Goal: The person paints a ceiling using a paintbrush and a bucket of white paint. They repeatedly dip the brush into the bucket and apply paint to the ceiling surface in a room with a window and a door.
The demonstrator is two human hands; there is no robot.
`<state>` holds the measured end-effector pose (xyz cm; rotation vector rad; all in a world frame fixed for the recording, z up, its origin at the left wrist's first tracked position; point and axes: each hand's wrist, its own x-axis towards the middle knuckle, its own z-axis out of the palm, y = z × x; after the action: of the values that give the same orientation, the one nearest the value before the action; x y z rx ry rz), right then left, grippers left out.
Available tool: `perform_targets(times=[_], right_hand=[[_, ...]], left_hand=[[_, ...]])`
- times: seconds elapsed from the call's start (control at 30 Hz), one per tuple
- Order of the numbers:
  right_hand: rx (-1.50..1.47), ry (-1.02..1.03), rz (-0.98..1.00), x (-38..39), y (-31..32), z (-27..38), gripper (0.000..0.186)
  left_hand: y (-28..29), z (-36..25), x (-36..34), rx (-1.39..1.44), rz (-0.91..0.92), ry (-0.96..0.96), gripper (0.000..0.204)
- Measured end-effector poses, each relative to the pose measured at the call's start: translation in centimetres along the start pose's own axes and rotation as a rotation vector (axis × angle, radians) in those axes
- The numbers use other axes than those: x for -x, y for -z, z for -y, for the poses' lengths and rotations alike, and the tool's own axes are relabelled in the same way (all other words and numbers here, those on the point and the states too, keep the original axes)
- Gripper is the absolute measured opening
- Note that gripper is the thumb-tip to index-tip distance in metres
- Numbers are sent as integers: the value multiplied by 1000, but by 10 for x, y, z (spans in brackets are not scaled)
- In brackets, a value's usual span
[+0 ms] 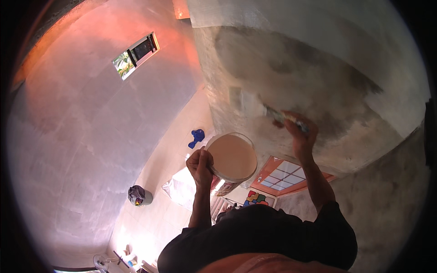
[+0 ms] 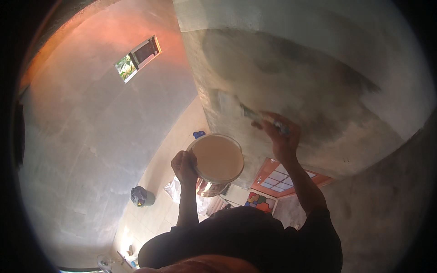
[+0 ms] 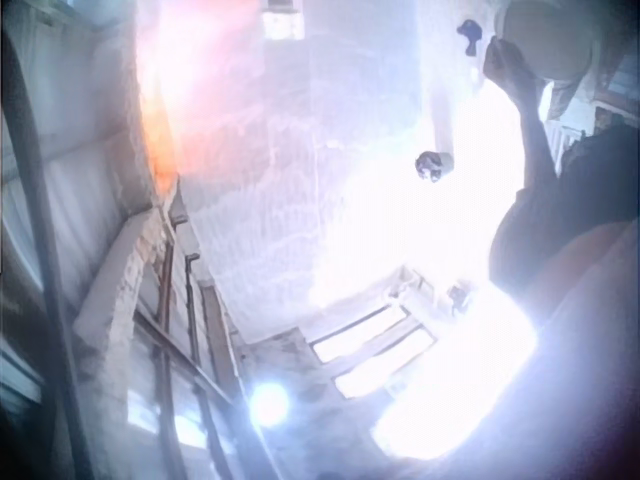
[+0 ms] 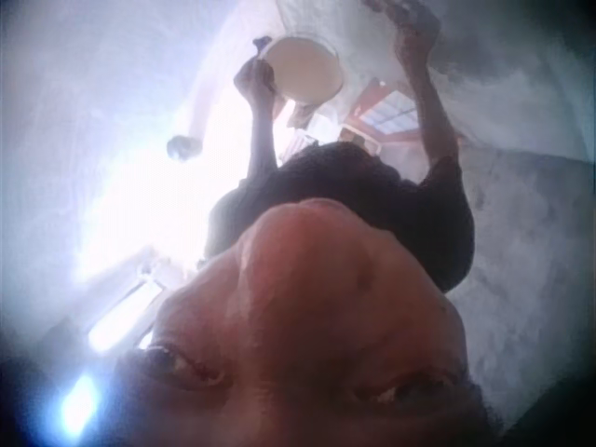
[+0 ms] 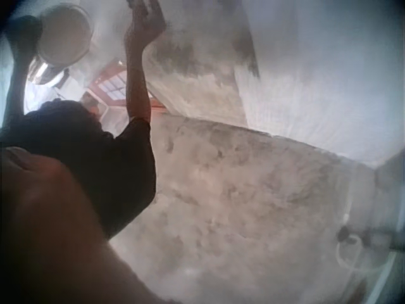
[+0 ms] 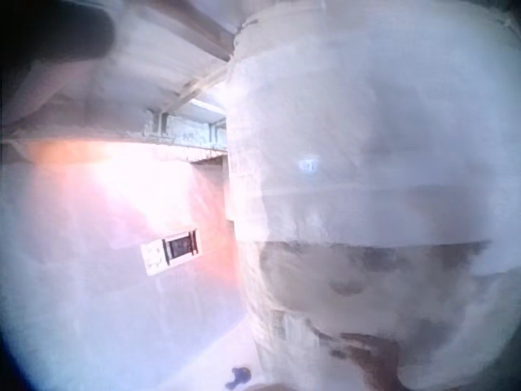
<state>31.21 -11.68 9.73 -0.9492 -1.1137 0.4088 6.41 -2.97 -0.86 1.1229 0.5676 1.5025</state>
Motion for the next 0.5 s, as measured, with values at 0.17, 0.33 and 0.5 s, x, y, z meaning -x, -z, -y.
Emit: perform_targets(times=[0.17,0.33,0.5], right_hand=[[-86,93,0,-110,-63,-41,23],[-207,153,22,-179,-125,-70,24],[-64,285,11,-220,-155,-92,26]], left_hand=[[28,-3,10,-68,-97,-28,31],[52,-19,17,-106,-186,-36,31],[72,-13,19,-121,-226,-65,31]])
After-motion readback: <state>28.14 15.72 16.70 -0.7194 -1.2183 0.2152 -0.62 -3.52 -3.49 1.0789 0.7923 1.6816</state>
